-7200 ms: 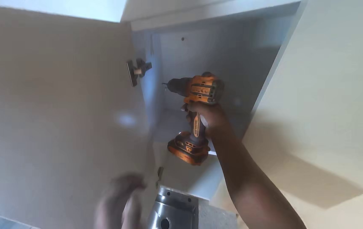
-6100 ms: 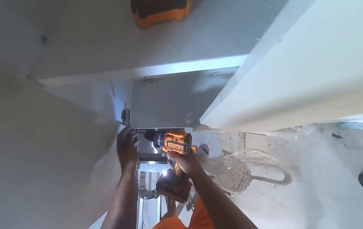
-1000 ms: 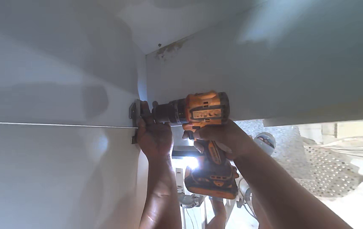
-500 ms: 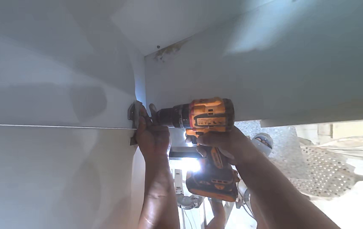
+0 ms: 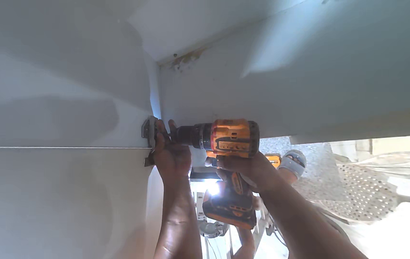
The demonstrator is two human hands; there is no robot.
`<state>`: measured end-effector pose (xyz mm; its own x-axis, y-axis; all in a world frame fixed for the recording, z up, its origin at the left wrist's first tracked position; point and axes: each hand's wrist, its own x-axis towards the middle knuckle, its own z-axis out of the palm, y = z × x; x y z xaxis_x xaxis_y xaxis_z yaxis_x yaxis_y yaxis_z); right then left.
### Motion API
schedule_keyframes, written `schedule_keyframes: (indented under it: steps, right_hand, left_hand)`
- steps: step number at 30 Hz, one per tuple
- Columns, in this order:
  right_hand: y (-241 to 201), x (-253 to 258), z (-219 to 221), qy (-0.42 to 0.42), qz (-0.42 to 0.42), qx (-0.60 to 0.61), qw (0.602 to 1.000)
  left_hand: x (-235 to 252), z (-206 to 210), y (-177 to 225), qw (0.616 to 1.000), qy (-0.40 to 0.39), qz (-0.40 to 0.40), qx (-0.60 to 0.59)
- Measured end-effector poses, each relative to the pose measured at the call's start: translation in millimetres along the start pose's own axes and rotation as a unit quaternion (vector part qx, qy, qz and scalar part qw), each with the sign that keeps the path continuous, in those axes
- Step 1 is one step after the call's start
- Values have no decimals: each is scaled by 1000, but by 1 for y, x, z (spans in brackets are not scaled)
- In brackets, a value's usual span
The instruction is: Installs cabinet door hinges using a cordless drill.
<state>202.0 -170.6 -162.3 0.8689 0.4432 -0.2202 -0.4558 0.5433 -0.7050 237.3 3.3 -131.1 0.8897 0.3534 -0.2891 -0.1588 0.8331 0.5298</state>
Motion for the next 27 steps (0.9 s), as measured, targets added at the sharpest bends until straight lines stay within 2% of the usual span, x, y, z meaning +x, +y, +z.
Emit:
schedule_keyframes:
  steps: [11, 21, 27]
  right_hand:
    - [-14, 15, 13, -23, 27, -4, 999]
    - [-22, 27, 21, -6, 68, -32, 997]
    - [-26, 29, 19, -25, 59, -40, 997]
  left_hand:
    - [-3, -3, 4, 999, -46, 11, 9]
    - [-4, 1, 5, 999, -31, 6, 6]
    - [-4, 4, 2, 1000, -20, 16, 3]
